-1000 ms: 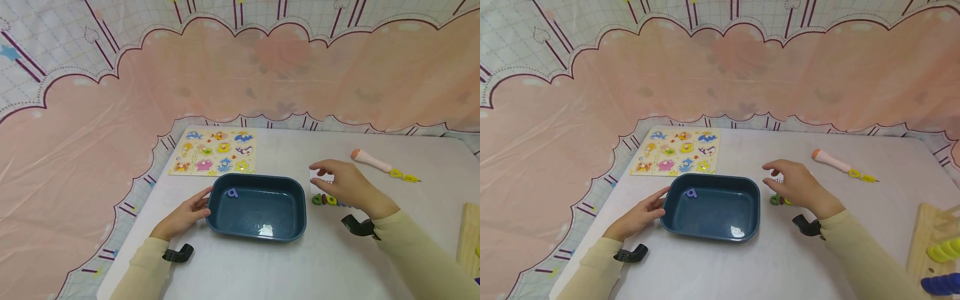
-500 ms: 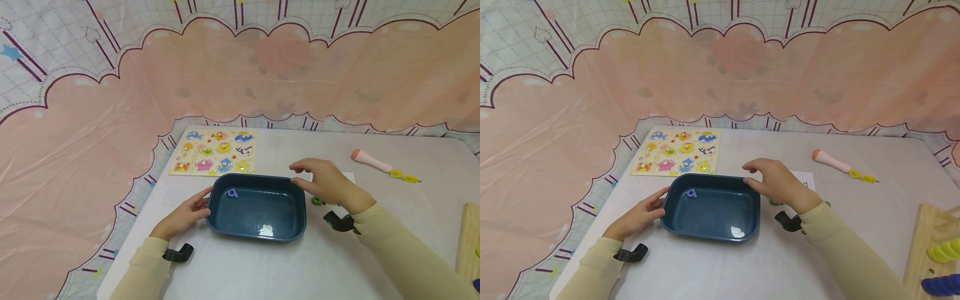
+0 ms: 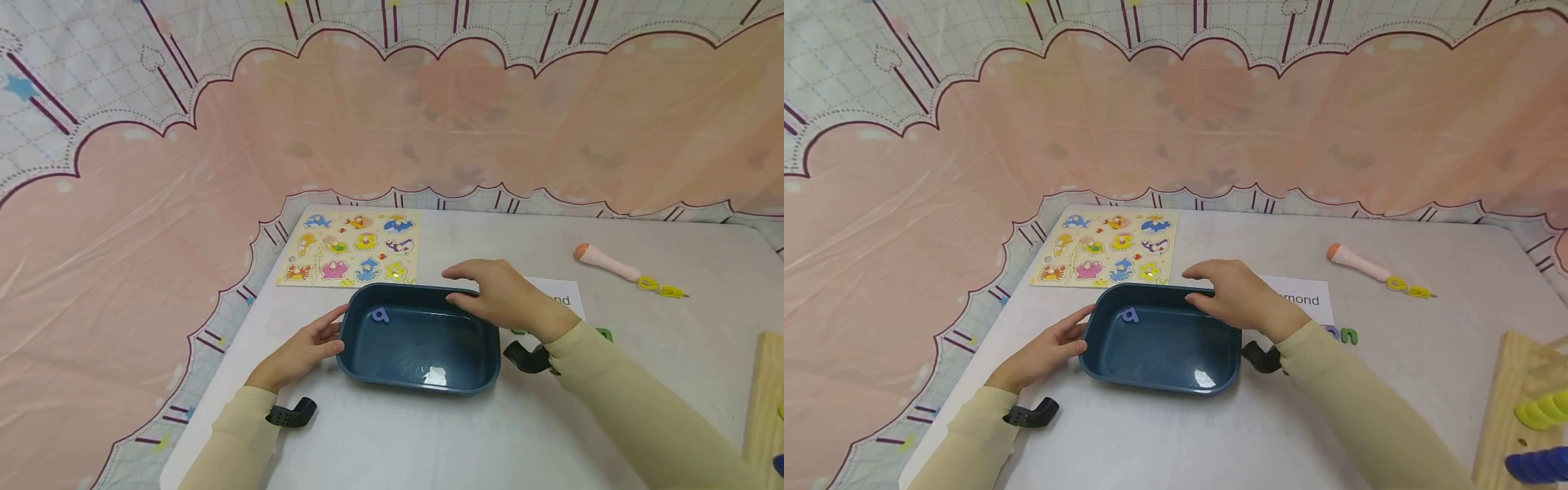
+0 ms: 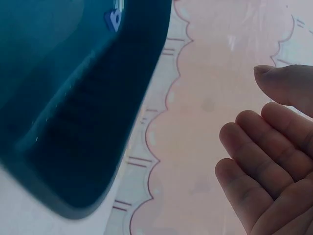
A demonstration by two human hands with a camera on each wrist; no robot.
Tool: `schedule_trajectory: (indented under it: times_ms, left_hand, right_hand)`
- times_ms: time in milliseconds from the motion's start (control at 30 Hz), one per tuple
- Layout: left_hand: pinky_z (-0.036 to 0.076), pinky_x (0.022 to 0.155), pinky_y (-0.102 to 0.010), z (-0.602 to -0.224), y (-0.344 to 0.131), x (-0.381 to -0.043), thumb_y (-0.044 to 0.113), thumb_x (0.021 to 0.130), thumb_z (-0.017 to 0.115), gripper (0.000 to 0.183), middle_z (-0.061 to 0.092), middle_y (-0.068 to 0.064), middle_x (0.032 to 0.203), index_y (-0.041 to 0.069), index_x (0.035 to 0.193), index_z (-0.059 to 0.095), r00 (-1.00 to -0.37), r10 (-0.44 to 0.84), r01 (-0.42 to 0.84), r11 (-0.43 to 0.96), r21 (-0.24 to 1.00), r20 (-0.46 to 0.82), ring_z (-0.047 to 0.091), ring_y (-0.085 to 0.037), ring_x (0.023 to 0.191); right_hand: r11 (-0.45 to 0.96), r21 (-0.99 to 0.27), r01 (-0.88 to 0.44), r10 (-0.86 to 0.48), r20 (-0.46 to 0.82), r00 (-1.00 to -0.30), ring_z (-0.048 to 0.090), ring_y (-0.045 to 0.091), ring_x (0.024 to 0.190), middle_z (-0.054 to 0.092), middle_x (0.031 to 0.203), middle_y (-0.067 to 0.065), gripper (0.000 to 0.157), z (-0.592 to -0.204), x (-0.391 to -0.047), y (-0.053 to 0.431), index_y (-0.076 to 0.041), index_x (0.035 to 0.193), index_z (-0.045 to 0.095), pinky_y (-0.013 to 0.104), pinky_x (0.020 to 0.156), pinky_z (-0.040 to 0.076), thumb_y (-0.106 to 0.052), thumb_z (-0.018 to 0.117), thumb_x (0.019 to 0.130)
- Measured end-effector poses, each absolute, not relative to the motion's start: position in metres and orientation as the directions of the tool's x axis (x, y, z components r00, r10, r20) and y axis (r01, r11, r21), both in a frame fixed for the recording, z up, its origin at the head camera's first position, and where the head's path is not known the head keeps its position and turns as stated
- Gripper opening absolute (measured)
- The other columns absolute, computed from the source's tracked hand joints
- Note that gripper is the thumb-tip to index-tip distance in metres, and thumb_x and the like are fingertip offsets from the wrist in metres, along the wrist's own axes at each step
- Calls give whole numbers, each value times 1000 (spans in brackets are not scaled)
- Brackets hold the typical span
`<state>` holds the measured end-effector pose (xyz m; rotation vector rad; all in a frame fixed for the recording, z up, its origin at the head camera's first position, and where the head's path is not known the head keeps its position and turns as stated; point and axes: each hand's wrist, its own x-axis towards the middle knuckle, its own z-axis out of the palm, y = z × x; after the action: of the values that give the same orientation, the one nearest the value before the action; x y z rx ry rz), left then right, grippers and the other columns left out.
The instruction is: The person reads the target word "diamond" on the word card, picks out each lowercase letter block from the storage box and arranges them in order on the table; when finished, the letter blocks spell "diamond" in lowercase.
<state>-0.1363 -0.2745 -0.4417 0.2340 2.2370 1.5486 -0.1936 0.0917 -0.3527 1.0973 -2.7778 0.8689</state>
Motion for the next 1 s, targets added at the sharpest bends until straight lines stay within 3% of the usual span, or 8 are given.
schedule_trajectory:
  times_ms: [200, 667, 1000]
  left_hand:
    - [34, 110, -57, -440, -274, -136, 22, 100, 63, 73, 36, -29, 153, 15, 160, 24, -904, 355, -96, 377, 921, -240, 35, -44, 141]
    - [32, 111, -59, -442, -275, -137, 25, 100, 64, 74, 36, -29, 153, 17, 161, 24, -903, 355, -95, 385, 918, -243, 37, -43, 140]
    - [32, 111, -58, -444, -275, -137, 26, 100, 64, 74, 37, -28, 153, 18, 161, 24, -902, 352, -103, 386, 917, -249, 38, -42, 140]
  right_hand:
    - [577, -507, -640, -644, 199, -738, 62, 27, 119, 68, 126, 10, 43, -354, -196, 76, -2, 129, 66, 45, 100, 49, -21, 75, 92]
    - [497, -495, -713, -753, 163, -638, 65, 25, 112, 69, 121, 9, 35, -365, -199, 40, -1, 123, 68, 39, 100, 49, -17, 73, 93]
    - [540, -510, -669, -773, 14, -634, 61, 24, 120, 65, 130, 9, 41, -372, -203, 17, -4, 132, 64, 38, 104, 46, -21, 70, 95]
